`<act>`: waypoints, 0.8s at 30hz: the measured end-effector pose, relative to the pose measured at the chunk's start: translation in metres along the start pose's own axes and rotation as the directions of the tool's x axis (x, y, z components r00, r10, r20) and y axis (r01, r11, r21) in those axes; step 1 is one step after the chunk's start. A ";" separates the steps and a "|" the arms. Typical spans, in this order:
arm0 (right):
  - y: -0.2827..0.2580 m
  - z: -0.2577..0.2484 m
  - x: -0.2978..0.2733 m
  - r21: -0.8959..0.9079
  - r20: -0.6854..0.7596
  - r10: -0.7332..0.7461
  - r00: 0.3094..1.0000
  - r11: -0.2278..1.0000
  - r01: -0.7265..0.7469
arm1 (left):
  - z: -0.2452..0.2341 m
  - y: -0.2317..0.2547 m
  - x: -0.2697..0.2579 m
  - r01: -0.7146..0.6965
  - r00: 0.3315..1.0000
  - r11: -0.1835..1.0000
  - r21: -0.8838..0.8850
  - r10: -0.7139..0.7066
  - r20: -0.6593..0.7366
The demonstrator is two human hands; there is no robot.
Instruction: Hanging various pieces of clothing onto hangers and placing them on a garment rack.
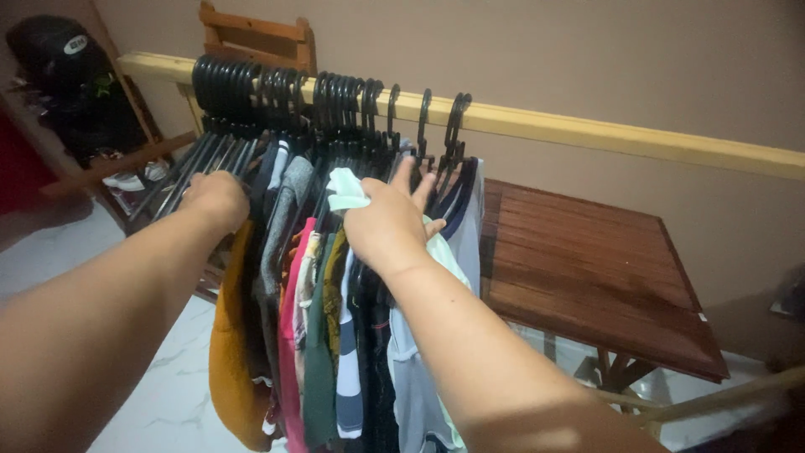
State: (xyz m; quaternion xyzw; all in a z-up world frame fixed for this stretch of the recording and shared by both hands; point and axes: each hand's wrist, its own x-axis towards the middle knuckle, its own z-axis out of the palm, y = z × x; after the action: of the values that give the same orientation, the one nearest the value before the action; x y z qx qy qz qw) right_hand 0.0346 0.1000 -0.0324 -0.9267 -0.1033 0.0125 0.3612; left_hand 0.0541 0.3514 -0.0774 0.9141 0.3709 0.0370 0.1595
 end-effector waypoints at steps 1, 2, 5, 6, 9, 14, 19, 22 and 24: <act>0.003 0.006 0.004 0.002 0.002 0.001 1.000 1.000 -0.001 | 0.006 -0.002 0.006 0.001 1.000 1.000 0.002 -0.001 0.001; 0.006 0.011 0.010 -0.033 0.020 -0.031 0.999 0.999 0.031 | 0.011 -0.003 0.012 0.014 1.000 1.000 -0.002 -0.014 -0.014; 0.008 0.015 0.016 -0.043 0.045 -0.042 0.998 0.998 0.044 | 0.011 -0.002 0.007 0.033 0.999 0.999 -0.002 -0.033 -0.025; 0.009 0.014 0.017 -0.018 0.054 -0.015 0.998 1.000 0.016 | 0.010 0.000 0.001 0.037 0.999 0.999 0.009 -0.036 -0.019; 0.009 0.009 0.010 0.037 0.050 0.004 0.999 0.999 -0.006 | 0.002 0.006 -0.011 0.037 0.999 0.999 0.026 -0.037 -0.003; 0.016 0.013 0.008 0.019 0.021 -0.010 1.000 1.000 0.010 | 0.000 0.009 -0.013 0.051 0.999 0.998 0.022 -0.051 0.007; 0.019 0.013 0.002 0.047 0.037 -0.034 0.999 0.998 0.032 | 0.003 0.002 -0.018 -0.004 0.991 0.995 0.096 0.017 -0.130; 0.021 0.014 0.003 0.051 0.051 -0.058 0.997 0.997 0.056 | 0.006 -0.003 -0.024 -0.095 0.912 0.978 0.188 0.161 -0.377; 0.021 0.016 0.004 0.035 0.041 -0.076 0.996 0.997 0.074 | 0.009 -0.010 -0.016 -0.191 0.822 0.965 0.179 0.257 -0.508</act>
State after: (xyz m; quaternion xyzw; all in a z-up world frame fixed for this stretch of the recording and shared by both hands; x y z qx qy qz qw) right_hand 0.0405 0.0969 -0.0581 -0.9154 -0.1455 0.0205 0.3747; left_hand 0.0375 0.3449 -0.0883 0.9139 0.2916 0.2823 -0.0091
